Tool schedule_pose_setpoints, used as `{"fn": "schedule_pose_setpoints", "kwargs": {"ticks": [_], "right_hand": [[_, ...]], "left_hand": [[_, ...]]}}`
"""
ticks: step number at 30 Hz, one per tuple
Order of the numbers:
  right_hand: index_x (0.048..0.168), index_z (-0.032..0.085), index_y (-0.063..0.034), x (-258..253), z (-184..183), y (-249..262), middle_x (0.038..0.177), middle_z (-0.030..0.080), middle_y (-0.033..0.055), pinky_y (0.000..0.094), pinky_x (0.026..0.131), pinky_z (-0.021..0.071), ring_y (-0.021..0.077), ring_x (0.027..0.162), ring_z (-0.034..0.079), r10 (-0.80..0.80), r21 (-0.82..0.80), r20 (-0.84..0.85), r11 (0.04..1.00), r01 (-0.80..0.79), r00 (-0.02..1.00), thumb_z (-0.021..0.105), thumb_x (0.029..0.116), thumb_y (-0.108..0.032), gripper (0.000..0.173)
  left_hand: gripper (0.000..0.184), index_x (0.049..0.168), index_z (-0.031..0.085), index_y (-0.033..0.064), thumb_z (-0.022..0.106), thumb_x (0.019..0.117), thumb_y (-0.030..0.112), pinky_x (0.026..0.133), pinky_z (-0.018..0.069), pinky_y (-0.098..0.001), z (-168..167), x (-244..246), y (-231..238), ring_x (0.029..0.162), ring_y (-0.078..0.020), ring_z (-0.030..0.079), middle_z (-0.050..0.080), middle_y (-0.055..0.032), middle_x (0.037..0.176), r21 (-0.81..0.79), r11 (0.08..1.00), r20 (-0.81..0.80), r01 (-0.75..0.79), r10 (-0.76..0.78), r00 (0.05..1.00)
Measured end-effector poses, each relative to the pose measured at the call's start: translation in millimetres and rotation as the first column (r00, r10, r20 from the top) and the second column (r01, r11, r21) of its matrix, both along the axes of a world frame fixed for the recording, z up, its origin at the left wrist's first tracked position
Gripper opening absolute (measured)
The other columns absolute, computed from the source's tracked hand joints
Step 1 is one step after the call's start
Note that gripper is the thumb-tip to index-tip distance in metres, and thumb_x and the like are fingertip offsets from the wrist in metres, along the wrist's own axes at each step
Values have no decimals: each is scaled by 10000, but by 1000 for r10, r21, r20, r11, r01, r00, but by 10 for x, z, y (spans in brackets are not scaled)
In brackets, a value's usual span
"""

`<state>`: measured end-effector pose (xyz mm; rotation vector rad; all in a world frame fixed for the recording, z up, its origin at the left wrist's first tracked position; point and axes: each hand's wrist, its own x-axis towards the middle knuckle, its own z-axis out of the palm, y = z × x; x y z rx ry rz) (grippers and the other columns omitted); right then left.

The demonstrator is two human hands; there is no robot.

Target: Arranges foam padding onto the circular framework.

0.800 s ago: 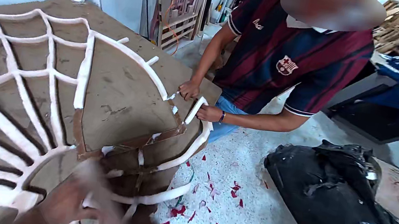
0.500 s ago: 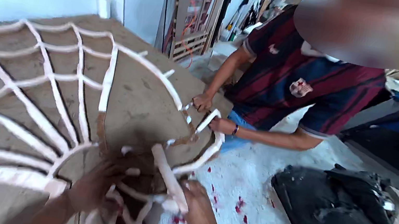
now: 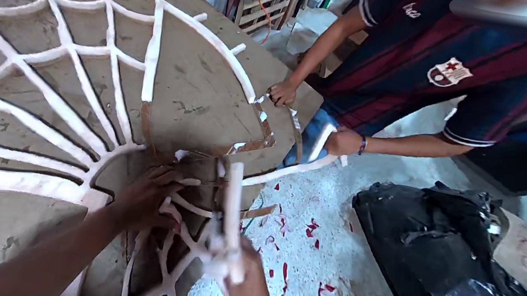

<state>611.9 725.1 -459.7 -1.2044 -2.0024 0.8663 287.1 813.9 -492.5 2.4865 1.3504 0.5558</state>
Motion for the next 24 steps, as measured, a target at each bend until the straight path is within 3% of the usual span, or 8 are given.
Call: {"fn": "schedule_pose_setpoints", "kwargs": {"ticks": [2,5,9,12,14,17,20,24], "right_hand": [[1038,775,-30,-113,428,-270,1128,736,129,448,982,564,249,1091,687,246,-65,5,967,-245,969,804,833,-197,266],[1062,747,-71,-379,919,-599,1149,717,124,486,1008,522,285,1133,658,421,-118,161,906,-406,893,732,871,-372,357],[1022,800,-216,-342,539,-201,1499,554,89,500,1163,442,268,1438,461,10,-52,290,999,5,957,789,826,-535,375],[1153,766,-212,-627,230,-49,1600,440,115,500,1190,410,290,1519,350,-55,-66,310,995,79,949,758,835,-563,474],[1184,752,-220,-814,75,-137,1528,519,75,434,1181,428,244,1482,404,-138,-20,287,988,150,948,746,857,-474,414],[980,794,-193,-862,-148,-228,1228,702,8,405,1109,489,227,1332,553,-263,123,272,964,238,926,793,789,-394,278],[879,789,-193,-880,-196,-206,1082,720,-26,388,1057,515,181,1185,621,-281,154,268,957,247,922,802,770,-379,216],[910,782,-176,-860,-343,-93,1022,710,-17,370,933,568,163,1055,649,-235,228,189,955,190,953,784,784,-452,303]], "left_hand": [[723,1219,735,175,610,837,776,1124,457,-507,-165,-15,74,1350,-271,546,650,-52,1365,110,992,94,57,-68,993],[781,1202,726,220,607,769,858,1160,423,-495,-19,38,35,1393,-242,503,625,-11,1403,16,999,14,32,-33,999],[699,1221,718,167,585,869,756,1203,344,-526,-22,21,2,1432,-281,456,584,-68,1452,-125,991,-69,53,-62,996],[675,1211,717,130,621,869,704,1157,393,-551,74,19,-31,1359,-311,531,632,-115,1380,12,996,-147,86,-83,986],[624,1211,710,103,599,908,637,1109,443,-539,36,-4,-78,1299,-303,591,670,-124,1326,154,977,-174,147,-119,978],[639,1127,726,100,487,963,669,1069,478,-503,-58,20,-90,1197,-271,639,710,-97,1190,221,958,-178,182,-144,973],[740,1063,706,97,425,938,770,1023,491,-503,-27,57,-106,1134,-264,640,699,-82,1116,113,980,-199,164,-139,970],[791,1193,692,130,433,898,817,1031,485,-512,52,35,-55,1218,-260,612,693,-66,1232,18,985,-172,171,-166,971]]}}
